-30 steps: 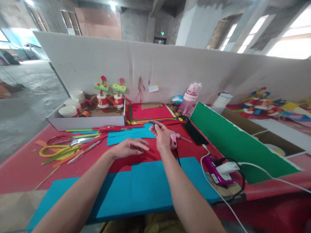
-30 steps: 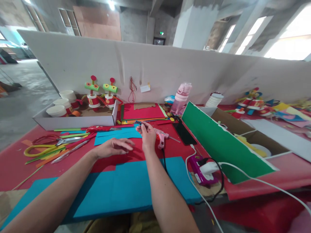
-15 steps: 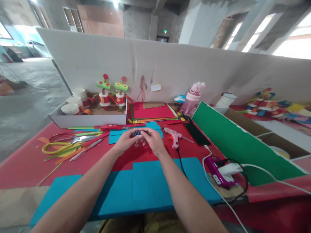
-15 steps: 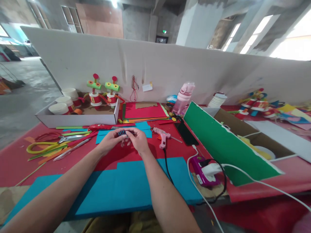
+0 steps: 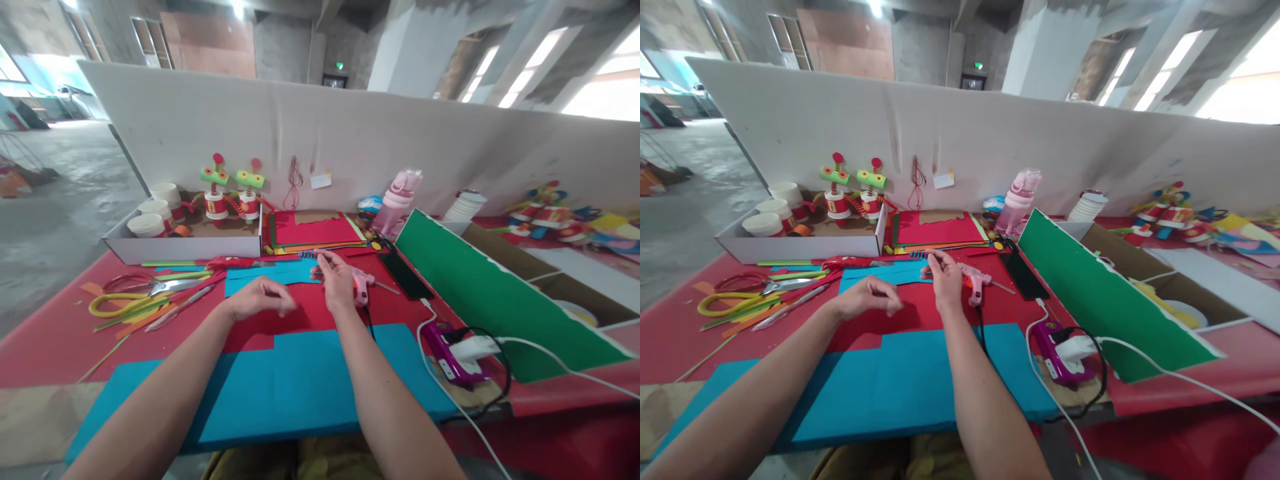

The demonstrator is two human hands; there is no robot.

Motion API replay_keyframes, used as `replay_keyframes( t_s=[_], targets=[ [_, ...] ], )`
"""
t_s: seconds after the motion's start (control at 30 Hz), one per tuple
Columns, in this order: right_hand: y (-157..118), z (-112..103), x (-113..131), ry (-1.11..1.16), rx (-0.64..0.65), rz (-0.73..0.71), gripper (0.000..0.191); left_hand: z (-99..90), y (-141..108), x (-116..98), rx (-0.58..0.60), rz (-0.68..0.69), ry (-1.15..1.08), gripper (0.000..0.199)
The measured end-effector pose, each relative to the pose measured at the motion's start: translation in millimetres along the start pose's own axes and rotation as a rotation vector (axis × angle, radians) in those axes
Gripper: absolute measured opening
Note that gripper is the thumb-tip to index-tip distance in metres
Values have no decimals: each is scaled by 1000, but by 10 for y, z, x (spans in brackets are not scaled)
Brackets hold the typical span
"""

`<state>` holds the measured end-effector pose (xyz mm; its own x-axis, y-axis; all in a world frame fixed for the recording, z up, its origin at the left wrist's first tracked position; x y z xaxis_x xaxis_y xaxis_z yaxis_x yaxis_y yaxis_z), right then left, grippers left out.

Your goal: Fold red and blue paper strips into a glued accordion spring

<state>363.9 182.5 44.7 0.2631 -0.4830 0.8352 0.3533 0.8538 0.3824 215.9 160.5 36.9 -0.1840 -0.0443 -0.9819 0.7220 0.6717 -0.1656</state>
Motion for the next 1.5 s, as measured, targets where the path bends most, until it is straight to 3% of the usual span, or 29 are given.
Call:
replay_keyframes(
  t_s=[0.07, 0.13, 0.17, 0.3, 0.4, 0.47, 0.53, 0.6, 0.67, 0.7, 0.87, 1.0, 1.07, 1.17, 1.23, 1.27, 1.33, 1.4, 1.5],
  targets=[
    [34, -114, 11, 24, -88, -11, 28, 229, -57, 22, 226, -62, -8, 36],
    [53, -185, 0, 44, -140, -8, 28, 267, -68, 40, 247, -98, -10, 37],
    [57, -193, -11, 54, -144, -3, 27, 198, -46, 37, 170, -91, -6, 30],
    [19, -67, -70, 116, -65, 37, 26, -321, -14, -51, -326, 93, -69, 23],
    [-56, 106, -127, 167, 34, 105, 26, -500, -8, -18, -456, 153, -151, 36],
    [-91, 174, -144, 176, 75, 134, 26, -534, -11, 18, -483, 139, -173, 20],
    [-90, 160, -138, 159, 66, 128, 26, -465, -6, 34, -414, 97, -180, 25],
    [-66, 100, -122, 140, 32, 107, 26, -246, 21, 41, -192, 21, -169, 18],
    [-45, 52, -113, 132, 11, 94, 26, -8, 14, 62, 34, -65, -148, 38],
    [-40, 41, -112, 130, 9, 93, 26, 24, 7, 65, 55, -84, -136, 47],
    [-68, 67, -130, 97, 15, 125, 27, -246, 13, 55, -248, -50, 41, 32],
    [-61, 51, -117, 95, 2, 110, 28, -75, 39, 27, -57, 4, 125, 35],
    [-44, 20, -110, 100, -13, 98, 28, -62, 51, 62, -61, -39, 141, 33],
    [-41, 18, -112, 109, -12, 99, 28, -246, 38, 44, -304, -41, 121, 28],
    [-76, 89, -125, 125, 27, 119, 27, -317, 17, 24, -412, -9, 40, 35],
    [-104, 145, -130, 140, 53, 129, 27, -295, 31, 39, -402, -12, -6, 46],
    [-176, 283, -139, 178, 122, 155, 26, -140, 98, 101, -273, -57, -43, 63],
    [-245, 414, -158, 211, 199, 195, 26, 2, 148, 156, -169, -92, -12, 54],
    [-230, 408, -167, 248, 188, 200, 25, -85, 144, 162, -251, -68, 8, 35]
  ],
)
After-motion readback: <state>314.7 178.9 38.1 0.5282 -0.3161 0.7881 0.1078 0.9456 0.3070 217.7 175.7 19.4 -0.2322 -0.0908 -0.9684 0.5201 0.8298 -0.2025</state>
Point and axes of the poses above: each hand's wrist, its own y-axis towards the middle knuckle, its own z-axis out of the palm, x = y × z, the point moved 9 cm from there along y, towards the middle knuckle, and after that the axes turned 11 degrees about -z, right-handed, at the moved point
